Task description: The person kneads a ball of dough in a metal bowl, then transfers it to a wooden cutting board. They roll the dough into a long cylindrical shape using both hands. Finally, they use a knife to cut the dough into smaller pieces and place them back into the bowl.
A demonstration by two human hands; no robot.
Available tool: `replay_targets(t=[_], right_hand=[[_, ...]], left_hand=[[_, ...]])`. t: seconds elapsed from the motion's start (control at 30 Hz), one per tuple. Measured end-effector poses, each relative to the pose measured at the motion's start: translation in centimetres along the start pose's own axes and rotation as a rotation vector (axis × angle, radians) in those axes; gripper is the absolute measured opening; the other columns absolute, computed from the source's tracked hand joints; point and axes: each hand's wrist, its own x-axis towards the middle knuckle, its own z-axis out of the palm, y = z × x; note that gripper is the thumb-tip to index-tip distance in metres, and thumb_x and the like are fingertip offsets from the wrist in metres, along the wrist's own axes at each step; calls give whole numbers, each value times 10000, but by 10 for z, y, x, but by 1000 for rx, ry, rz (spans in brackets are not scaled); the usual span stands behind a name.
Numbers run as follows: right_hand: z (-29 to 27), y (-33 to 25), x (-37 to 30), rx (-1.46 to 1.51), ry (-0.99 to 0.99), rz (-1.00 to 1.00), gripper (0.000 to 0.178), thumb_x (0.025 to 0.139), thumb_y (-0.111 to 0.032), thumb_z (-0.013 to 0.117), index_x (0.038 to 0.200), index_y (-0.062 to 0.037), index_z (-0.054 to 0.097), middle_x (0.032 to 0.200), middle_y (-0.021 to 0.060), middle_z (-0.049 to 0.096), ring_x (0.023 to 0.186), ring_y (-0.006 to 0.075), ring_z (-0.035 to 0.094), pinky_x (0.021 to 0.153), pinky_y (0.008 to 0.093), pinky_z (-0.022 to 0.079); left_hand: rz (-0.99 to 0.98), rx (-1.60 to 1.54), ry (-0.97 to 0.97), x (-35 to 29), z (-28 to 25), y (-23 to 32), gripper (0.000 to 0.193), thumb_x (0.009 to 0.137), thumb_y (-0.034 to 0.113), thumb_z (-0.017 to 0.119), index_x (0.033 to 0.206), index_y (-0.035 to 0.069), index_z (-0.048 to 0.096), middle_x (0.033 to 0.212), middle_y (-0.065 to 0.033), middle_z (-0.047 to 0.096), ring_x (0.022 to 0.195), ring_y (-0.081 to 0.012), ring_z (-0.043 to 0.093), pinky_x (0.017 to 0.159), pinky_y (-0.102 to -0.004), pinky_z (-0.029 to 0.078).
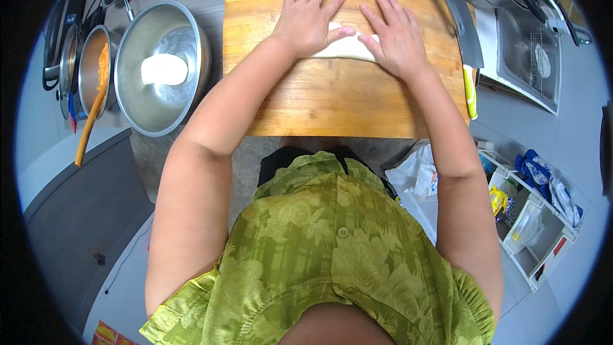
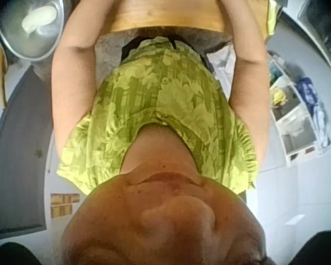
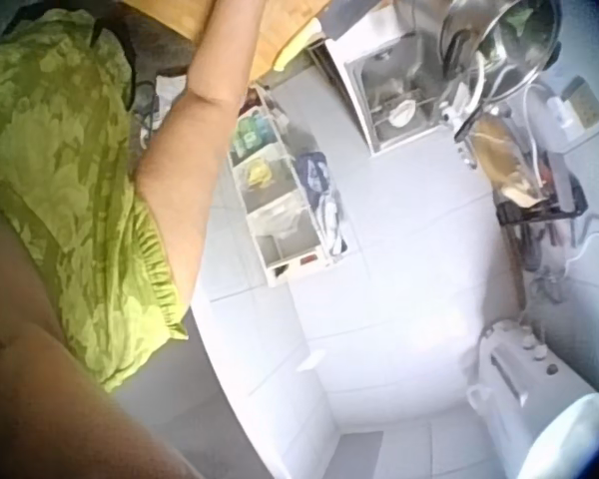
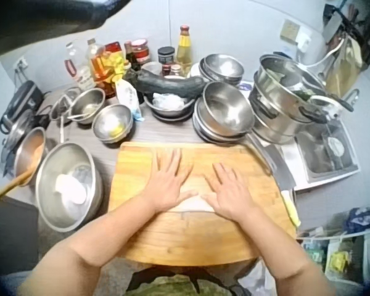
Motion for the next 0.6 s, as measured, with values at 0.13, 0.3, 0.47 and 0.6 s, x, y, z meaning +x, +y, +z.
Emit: replay_targets(t=[0.13,0.3,0.47,0.6], right_hand=[[-25,-29,-51,106,-112,-5,700,911,-454,669,1505,-146,466,1552,187,411,1449,389,355,1179,551,276],[-36,-73,-126,127,-122,66,761,858,-378,743,1513,-141,436,1579,190,349,1457,377,345,1168,616,249],[-58,-117,-121,189,-90,171,743,882,-407,712,1508,-122,433,1575,195,346,1462,370,344,1132,695,217],[-38,-146,-60,269,13,157,713,877,-367,702,1482,-89,447,1545,199,389,1455,369,360,1151,641,221]], left_hand=[[81,-111,-97,-53,-28,25,790,932,661,509,1553,182,414,1604,-246,300,1521,-404,210,1169,-706,118],[18,-283,-129,-131,-33,61,816,882,503,687,1558,164,380,1564,-287,307,1480,-429,268,1156,-712,156],[-43,-430,-95,-160,-46,69,827,869,436,717,1564,171,355,1538,-223,363,1458,-364,327,1118,-744,172],[-68,-507,11,-131,-46,44,786,824,289,750,1520,141,418,1514,-154,425,1418,-345,400,1160,-658,211]])
